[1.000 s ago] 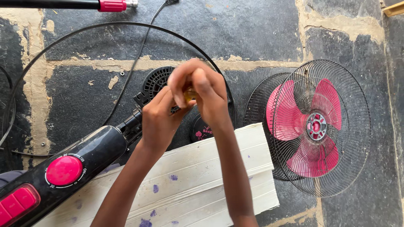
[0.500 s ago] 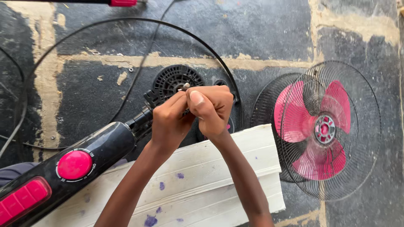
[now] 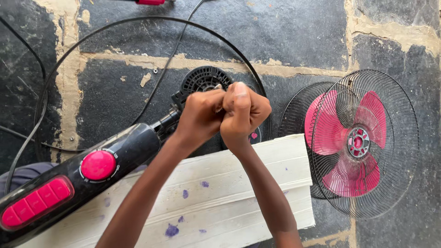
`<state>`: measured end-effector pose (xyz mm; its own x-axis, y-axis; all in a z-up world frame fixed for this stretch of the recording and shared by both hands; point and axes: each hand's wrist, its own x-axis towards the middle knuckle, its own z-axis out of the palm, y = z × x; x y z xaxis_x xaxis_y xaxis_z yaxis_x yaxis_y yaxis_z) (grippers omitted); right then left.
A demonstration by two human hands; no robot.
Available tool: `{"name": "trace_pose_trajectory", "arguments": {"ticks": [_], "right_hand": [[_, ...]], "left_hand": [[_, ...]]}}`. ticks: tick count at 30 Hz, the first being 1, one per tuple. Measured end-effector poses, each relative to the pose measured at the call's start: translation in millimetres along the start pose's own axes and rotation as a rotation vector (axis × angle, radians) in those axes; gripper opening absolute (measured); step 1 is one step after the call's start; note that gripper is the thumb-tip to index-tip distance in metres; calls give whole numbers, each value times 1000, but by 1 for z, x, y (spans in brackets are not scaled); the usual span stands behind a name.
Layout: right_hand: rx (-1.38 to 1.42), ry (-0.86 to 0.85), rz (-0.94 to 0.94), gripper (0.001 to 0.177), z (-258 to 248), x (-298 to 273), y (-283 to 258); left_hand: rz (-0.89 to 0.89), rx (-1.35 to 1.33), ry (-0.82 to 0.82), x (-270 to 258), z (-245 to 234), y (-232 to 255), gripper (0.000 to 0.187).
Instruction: The person uses a yellow screwdriver to tighten screws on a disassembled fan motor. They then pick up the fan blade assembly and align the front cage with the motor.
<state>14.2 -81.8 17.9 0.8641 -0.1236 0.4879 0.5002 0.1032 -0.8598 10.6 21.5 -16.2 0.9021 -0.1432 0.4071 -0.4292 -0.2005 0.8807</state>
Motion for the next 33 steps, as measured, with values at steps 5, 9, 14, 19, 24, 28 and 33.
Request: {"name": "trace_pose_trajectory", "arguments": {"ticks": [5, 9, 14, 19, 24, 28, 33], "right_hand": [[-61, 167, -73, 47, 15, -14, 9], [-91, 318, -74, 48, 22, -15, 11], [67, 215, 51, 42, 22, 10, -17], [-105, 378, 20, 29, -48, 28, -20], [-884, -78, 309, 22, -129, 48, 59], [-1238, -906, 218, 20, -158, 32, 150], [-1341, -1007, -8, 18, -188, 16, 231]], "left_hand": [[21, -66, -126, 3, -10, -12, 22], [118, -183, -204, 7, -12, -23, 16], [81, -117, -128, 17, -17, 11, 17], [184, 63, 119, -9, -9, 43, 24], [159, 150, 371, -17, -48, 30, 22], [-157, 439, 381, -26, -75, -3, 22], [-132, 506, 220, -78, -61, -17, 19]]}}
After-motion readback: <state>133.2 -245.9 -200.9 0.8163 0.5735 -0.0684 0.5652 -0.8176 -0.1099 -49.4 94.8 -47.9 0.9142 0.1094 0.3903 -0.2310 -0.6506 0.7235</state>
